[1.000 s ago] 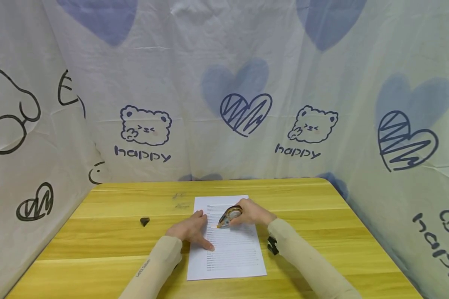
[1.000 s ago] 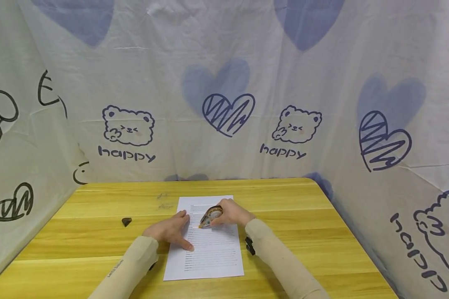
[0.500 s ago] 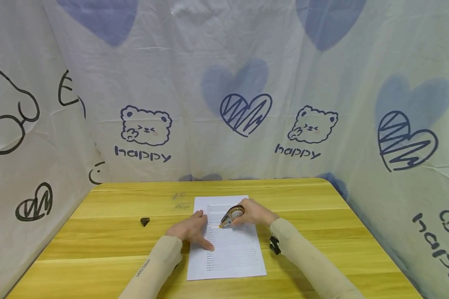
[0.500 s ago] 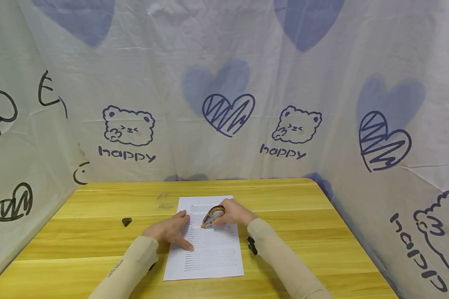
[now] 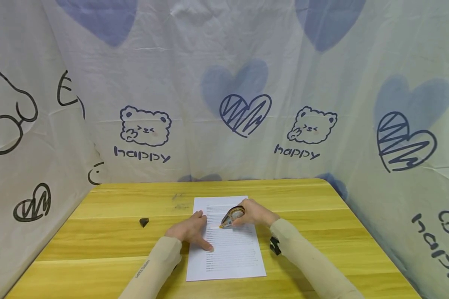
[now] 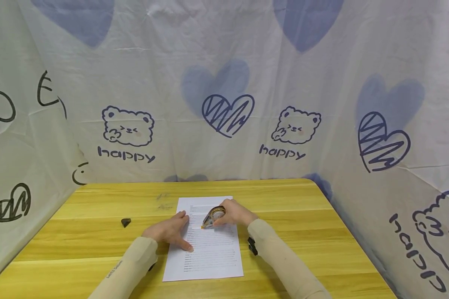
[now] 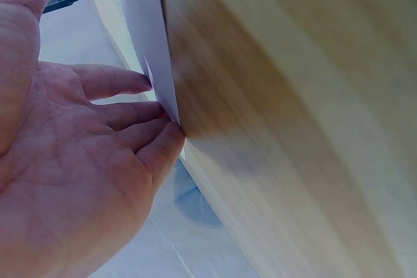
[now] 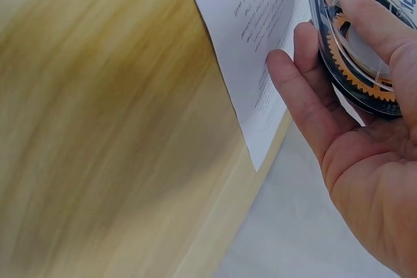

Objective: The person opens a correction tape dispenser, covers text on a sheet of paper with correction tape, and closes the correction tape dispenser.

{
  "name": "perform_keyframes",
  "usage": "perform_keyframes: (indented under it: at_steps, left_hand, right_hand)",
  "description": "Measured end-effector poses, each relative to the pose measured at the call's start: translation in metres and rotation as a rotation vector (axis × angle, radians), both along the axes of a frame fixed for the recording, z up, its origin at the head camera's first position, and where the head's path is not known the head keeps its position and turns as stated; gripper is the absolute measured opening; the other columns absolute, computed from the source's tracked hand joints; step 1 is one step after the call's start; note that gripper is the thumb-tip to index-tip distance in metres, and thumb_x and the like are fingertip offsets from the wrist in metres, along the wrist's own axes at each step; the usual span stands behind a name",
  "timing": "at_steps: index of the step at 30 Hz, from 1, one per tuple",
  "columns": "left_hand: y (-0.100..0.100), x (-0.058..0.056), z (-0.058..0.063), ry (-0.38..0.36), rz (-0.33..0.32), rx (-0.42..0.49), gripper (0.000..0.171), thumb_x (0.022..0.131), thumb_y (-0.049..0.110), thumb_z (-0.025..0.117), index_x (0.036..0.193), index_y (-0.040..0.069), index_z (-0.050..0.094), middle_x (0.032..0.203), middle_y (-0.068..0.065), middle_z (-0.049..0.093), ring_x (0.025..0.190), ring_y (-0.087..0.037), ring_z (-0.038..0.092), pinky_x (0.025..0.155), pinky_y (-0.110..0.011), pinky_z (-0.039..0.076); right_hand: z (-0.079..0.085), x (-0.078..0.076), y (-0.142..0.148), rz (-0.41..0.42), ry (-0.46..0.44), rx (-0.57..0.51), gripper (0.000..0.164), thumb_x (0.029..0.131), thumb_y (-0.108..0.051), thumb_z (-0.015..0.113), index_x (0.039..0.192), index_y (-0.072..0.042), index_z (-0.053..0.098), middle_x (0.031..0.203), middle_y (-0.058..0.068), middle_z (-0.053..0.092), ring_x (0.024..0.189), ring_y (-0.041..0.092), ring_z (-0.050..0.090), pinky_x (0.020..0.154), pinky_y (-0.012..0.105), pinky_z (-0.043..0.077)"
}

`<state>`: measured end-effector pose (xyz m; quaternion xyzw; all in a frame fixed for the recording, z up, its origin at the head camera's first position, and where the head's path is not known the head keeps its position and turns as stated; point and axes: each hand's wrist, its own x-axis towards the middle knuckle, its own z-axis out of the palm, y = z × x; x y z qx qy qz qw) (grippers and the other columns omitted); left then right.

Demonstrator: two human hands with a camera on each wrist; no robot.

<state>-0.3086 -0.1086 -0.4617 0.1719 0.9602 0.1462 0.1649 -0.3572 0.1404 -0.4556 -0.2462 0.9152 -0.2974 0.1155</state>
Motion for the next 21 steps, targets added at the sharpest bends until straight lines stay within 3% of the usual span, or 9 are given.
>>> perform_keyframes:
  at_steps: [21]
  left_hand:
    - [0.0007,0.0006,-0.0001,-0.002,0.011,0.013,0.113,0.067,0.053,0.086,0.150,-0.002,0.033,0.162,-0.019,0.018,0.151,-0.033,0.018,0.122,-0.049,0.022]
  right_hand:
    - [0.0017,0.0034,0.0077,-0.004,0.001,0.003,0.018,0.080,-0.023,0.082,0.087,-0.009,0.072,0.073,-0.002,0.069,0.060,0.009,0.055,0.054,0.023,0.047]
